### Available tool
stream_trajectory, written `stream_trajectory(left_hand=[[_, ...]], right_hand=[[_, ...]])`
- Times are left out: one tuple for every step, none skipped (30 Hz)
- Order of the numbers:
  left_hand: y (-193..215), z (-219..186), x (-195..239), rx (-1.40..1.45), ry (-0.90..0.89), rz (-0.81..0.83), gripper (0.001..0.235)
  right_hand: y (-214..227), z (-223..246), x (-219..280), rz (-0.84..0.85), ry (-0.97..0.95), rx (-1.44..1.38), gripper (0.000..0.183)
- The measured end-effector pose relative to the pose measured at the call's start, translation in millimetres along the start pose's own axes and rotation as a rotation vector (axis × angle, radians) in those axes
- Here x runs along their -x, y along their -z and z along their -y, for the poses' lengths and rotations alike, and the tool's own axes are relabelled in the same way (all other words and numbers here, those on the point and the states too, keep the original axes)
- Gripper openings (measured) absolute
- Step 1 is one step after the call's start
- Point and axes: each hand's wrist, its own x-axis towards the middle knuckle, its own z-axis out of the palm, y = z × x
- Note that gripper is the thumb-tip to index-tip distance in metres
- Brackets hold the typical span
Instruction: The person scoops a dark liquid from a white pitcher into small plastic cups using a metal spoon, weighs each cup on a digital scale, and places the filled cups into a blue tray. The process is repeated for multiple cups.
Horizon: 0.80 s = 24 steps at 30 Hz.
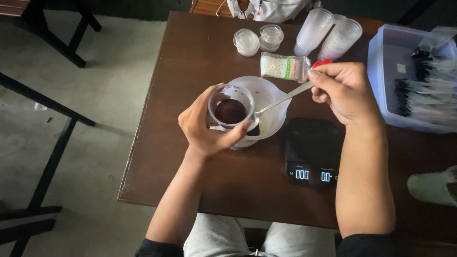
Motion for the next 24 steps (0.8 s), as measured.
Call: stream_trajectory(left_hand=[[-0.9, 0.9, 0.1, 0.008, 0.008, -0.013, 0.062], [-2.0, 1.8, 0.3, 0.017, 0.016, -0.026, 0.062], [-2.5, 4.0, 1.6, 0.017, 0.014, -0.027, 0.062], [-2.8, 6.2, 2.9, 0.03, 0.017, -0.019, 0.061], [-3.1, 8.4, 4.1, 0.044, 0.02, -0.011, 0.061], [-3.6, 9.3, 4.7, 0.043, 0.019, -0.012, 0.061], [-4.1, 10.2, 5.4, 0.061, 0.019, 0.001, 0.061], [-4.8, 11.1, 6.2, 0.078, 0.021, 0.013, 0.061], [-4.7, 11.2, 6.1, 0.078, 0.02, 0.013, 0.061], [-4.4, 11.1, 6.3, 0.096, 0.029, 0.02, 0.061], [-4.0, 11.0, 6.6, 0.115, 0.038, 0.026, 0.06], [-3.6, 9.7, 5.5, 0.113, 0.037, 0.026, 0.06], [-3.2, 8.5, 4.4, 0.114, 0.037, 0.027, 0.059], [-3.1, 7.5, 2.8, 0.117, 0.037, 0.029, 0.058], [-3.2, 7.3, 1.7, 0.117, 0.036, 0.029, 0.058], [-3.4, 6.8, 1.1, 0.144, 0.035, 0.032, 0.056], [-3.6, 6.4, 0.6, 0.171, 0.034, 0.034, 0.055], [-3.8, 7.3, 1.8, 0.171, 0.034, 0.034, 0.055], [-3.9, 8.3, 2.9, 0.154, 0.033, 0.037, 0.055], [-3.9, 9.3, 4.1, 0.137, 0.033, 0.04, 0.056], [-3.2, 8.5, 2.8, 0.137, 0.033, 0.04, 0.056], [-2.6, 7.6, 1.7, 0.13, 0.028, 0.05, 0.056], [-1.9, 6.7, 0.7, 0.122, 0.023, 0.06, 0.056], [-2.4, 6.9, 1.0, 0.122, 0.024, 0.06, 0.056]], right_hand=[[1.3, -1.5, -0.8, -0.023, -0.013, -0.039, 0.015], [2.8, -2.9, -1.5, -0.046, -0.025, -0.076, 0.014], [5.7, -4.6, -2.1, -0.046, -0.023, -0.077, 0.014], [8.4, -6.2, -2.8, -0.086, -0.026, -0.122, 0.011], [11.1, -7.9, -3.5, -0.126, -0.029, -0.166, 0.012], [13.7, -4.8, -1.9, -0.125, -0.028, -0.167, 0.012], [16.3, -1.8, -0.4, -0.135, -0.005, -0.193, 0.012], [19.1, 1.0, 1.2, -0.145, 0.018, -0.219, 0.011], [20.8, 4.0, 2.9, -0.144, 0.019, -0.22, 0.011], [22.3, 7.0, 4.9, -0.182, 0.028, -0.242, 0.009], [23.8, 10.0, 6.9, -0.219, 0.036, -0.264, 0.009], [25.0, 12.9, 9.5, -0.218, 0.037, -0.265, 0.009], [26.3, 15.9, 12.0, -0.257, 0.063, -0.262, 0.01], [27.7, 19.3, 14.5, -0.298, 0.09, -0.259, 0.011], [27.9, 23.4, 16.8, -0.299, 0.091, -0.259, 0.011], [28.2, 27.3, 19.5, -0.32, 0.088, -0.277, 0.013], [28.6, 31.1, 22.2, -0.341, 0.085, -0.295, 0.014], [27.1, 34.5, 24.4, -0.342, 0.085, -0.295, 0.014], [25.7, 37.9, 26.6, -0.365, 0.102, -0.302, 0.013], [24.1, 41.1, 28.8, -0.388, 0.119, -0.31, 0.012], [22.7, 42.9, 30.8, -0.388, 0.118, -0.311, 0.012], [21.3, 44.7, 32.8, -0.388, 0.137, -0.308, 0.013], [19.9, 46.4, 34.8, -0.388, 0.156, -0.305, 0.013], [17.1, 47.6, 36.2, -0.388, 0.155, -0.305, 0.013]])
